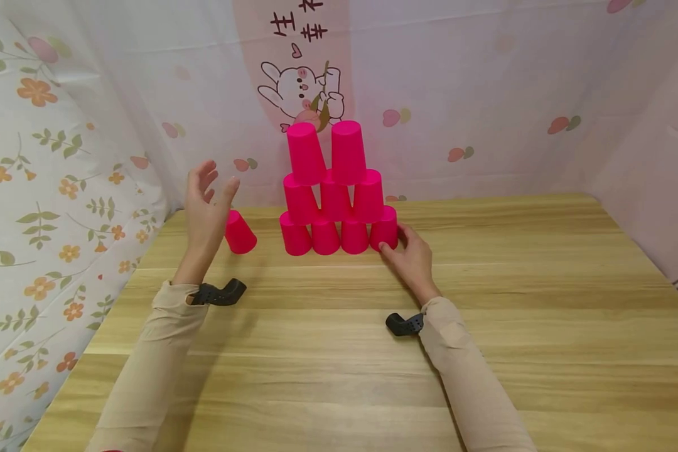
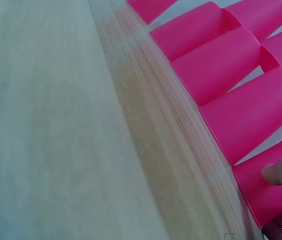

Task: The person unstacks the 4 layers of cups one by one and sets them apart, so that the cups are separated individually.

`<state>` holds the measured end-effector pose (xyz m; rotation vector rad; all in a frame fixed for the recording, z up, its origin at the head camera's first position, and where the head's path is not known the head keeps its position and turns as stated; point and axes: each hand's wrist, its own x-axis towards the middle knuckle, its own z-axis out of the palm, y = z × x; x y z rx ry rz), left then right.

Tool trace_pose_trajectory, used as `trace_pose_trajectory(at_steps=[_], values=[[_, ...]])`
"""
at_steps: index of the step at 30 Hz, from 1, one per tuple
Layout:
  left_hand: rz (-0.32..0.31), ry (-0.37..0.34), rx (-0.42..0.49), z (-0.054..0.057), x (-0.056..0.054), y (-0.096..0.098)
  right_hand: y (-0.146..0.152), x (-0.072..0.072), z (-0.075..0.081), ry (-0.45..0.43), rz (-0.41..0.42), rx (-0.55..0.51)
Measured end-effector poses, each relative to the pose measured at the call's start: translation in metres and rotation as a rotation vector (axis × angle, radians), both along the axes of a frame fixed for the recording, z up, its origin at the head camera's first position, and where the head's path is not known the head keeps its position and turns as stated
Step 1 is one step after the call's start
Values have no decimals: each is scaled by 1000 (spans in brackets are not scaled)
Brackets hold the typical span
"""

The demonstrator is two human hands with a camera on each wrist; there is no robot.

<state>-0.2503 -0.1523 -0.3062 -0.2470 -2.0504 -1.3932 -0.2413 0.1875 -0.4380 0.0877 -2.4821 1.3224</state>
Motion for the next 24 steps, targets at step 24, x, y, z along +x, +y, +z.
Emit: trace_pose_trajectory(at_steps=[24], values=[[-221, -127, -162, 34, -23, 68, 1, -1, -1, 13, -5, 26]])
